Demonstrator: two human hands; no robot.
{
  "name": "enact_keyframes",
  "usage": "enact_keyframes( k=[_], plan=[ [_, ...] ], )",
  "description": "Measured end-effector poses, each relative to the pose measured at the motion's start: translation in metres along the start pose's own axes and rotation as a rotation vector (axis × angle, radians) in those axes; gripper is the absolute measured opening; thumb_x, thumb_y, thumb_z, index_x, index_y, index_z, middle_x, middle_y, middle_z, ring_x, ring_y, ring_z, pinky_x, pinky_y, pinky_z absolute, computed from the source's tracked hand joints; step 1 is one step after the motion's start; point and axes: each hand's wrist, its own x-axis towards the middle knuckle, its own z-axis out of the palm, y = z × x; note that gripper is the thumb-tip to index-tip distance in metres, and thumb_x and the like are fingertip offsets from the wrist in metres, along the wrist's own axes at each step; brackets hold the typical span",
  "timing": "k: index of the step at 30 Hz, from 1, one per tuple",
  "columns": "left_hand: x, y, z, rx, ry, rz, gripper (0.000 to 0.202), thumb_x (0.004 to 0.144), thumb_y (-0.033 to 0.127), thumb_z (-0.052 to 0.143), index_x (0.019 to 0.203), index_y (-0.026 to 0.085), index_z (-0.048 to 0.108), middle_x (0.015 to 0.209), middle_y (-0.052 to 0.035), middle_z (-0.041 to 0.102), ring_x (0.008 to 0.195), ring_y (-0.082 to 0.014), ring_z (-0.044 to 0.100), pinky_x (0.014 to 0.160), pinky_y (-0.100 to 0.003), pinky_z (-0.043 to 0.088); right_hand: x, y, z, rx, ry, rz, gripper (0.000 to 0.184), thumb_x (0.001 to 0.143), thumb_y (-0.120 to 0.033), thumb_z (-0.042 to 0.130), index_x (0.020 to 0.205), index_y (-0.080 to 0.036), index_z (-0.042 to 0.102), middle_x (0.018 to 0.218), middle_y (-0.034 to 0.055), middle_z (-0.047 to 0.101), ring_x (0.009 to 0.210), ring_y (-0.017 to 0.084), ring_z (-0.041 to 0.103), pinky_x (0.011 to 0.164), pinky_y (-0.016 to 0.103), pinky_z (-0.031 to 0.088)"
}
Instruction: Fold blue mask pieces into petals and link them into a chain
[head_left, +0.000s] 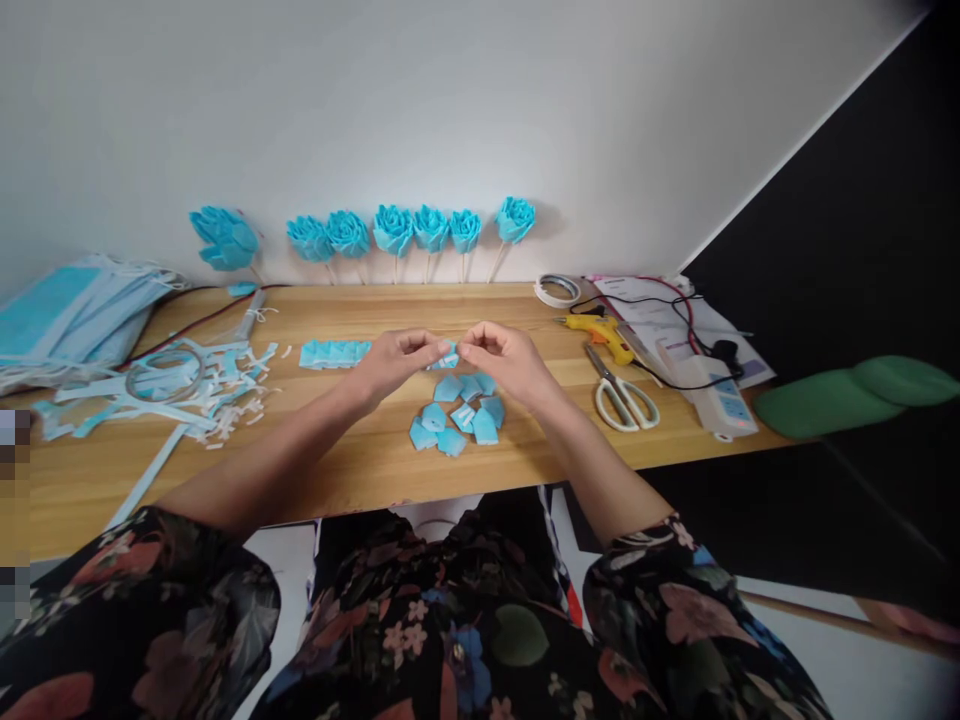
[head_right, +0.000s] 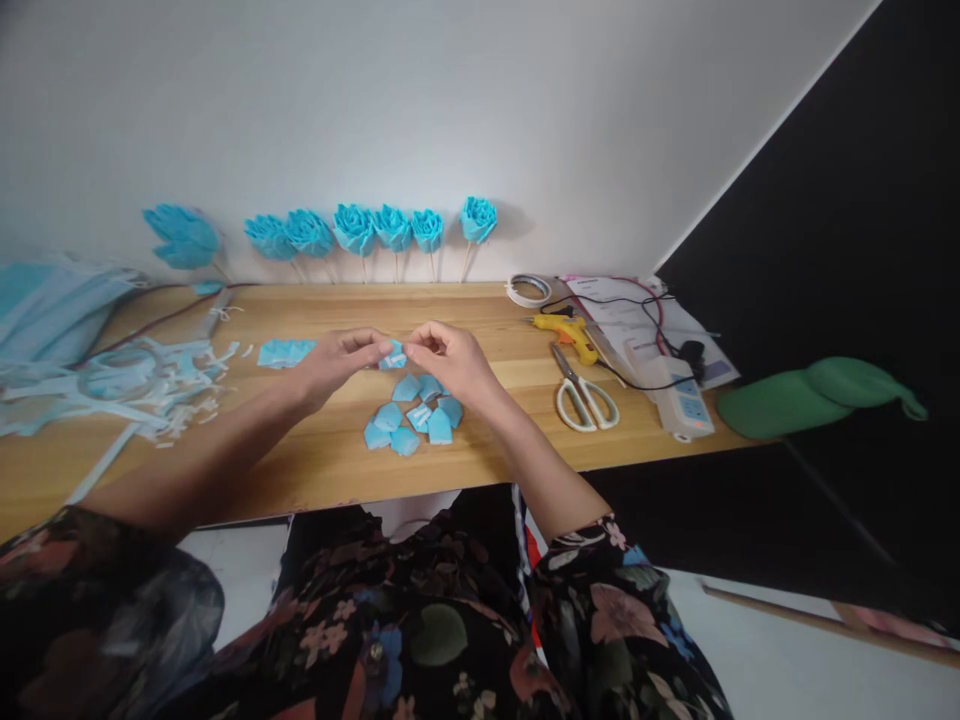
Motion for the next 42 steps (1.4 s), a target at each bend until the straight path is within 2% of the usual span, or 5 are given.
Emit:
enact_keyframes(
  k=[9, 18, 29, 36, 42],
  plan=[
    [0.002, -0.015, -0.006, -0.107, 0.072, -0.005, 0.03, 0.07, 0.043, 0.076, 0.072, 0.015, 0.065, 0.065, 0.0017, 0.059, 0.063, -0.0109, 0.049, 0.064, -0.026, 0.036, 0.011, 0.003, 0.005, 0.094, -0.085, 0.111, 0.034, 0.081, -0.053, 0.064, 0.084, -0.019, 0.066, 0.077, 0.0011, 0.067, 0.071, 0.013, 0.059, 0.068, 0.027, 0.048],
    [0.001, -0.022, -0.015, -0.216, 0.089, -0.005, 0.034, 0.068, 0.045, 0.08, 0.073, 0.015, 0.063, 0.068, 0.0006, 0.061, 0.066, -0.0121, 0.052, 0.068, -0.027, 0.04, 0.035, 0.011, 0.011, -0.141, -0.124, -0.034, 0.029, 0.083, -0.045, 0.064, 0.072, -0.018, 0.062, 0.064, -0.0039, 0.055, 0.061, 0.01, 0.045, 0.06, 0.024, 0.035],
    [0.005, -0.028, -0.023, -0.204, 0.072, -0.014, 0.024, 0.073, 0.038, 0.074, 0.072, 0.015, 0.066, 0.068, 0.0002, 0.064, 0.066, -0.0119, 0.053, 0.069, -0.027, 0.041, 0.04, 0.024, 0.013, 0.168, -0.161, 0.073, 0.045, 0.079, -0.064, 0.065, 0.081, -0.019, 0.069, 0.079, 0.0026, 0.071, 0.072, 0.014, 0.062, 0.076, 0.03, 0.052],
    [0.003, -0.027, -0.019, -0.18, -0.008, -0.026, 0.024, 0.07, 0.036, 0.077, 0.079, 0.015, 0.071, 0.079, -0.0025, 0.072, 0.076, -0.0151, 0.061, 0.078, -0.029, 0.046, 0.032, 0.025, 0.008, 0.133, -0.193, 0.046, 0.033, 0.082, -0.053, 0.068, 0.078, -0.02, 0.068, 0.075, 0.0003, 0.067, 0.072, 0.013, 0.061, 0.076, 0.028, 0.049],
    [0.004, -0.031, -0.021, -0.166, 0.074, -0.027, 0.031, 0.072, 0.042, 0.076, 0.066, 0.015, 0.062, 0.069, -0.0008, 0.065, 0.07, -0.0128, 0.055, 0.073, -0.028, 0.043, 0.033, 0.031, 0.01, 0.116, -0.185, 0.036, 0.03, 0.083, -0.048, 0.067, 0.077, -0.019, 0.066, 0.074, -0.0008, 0.066, 0.071, 0.012, 0.059, 0.075, 0.027, 0.047]
  ],
)
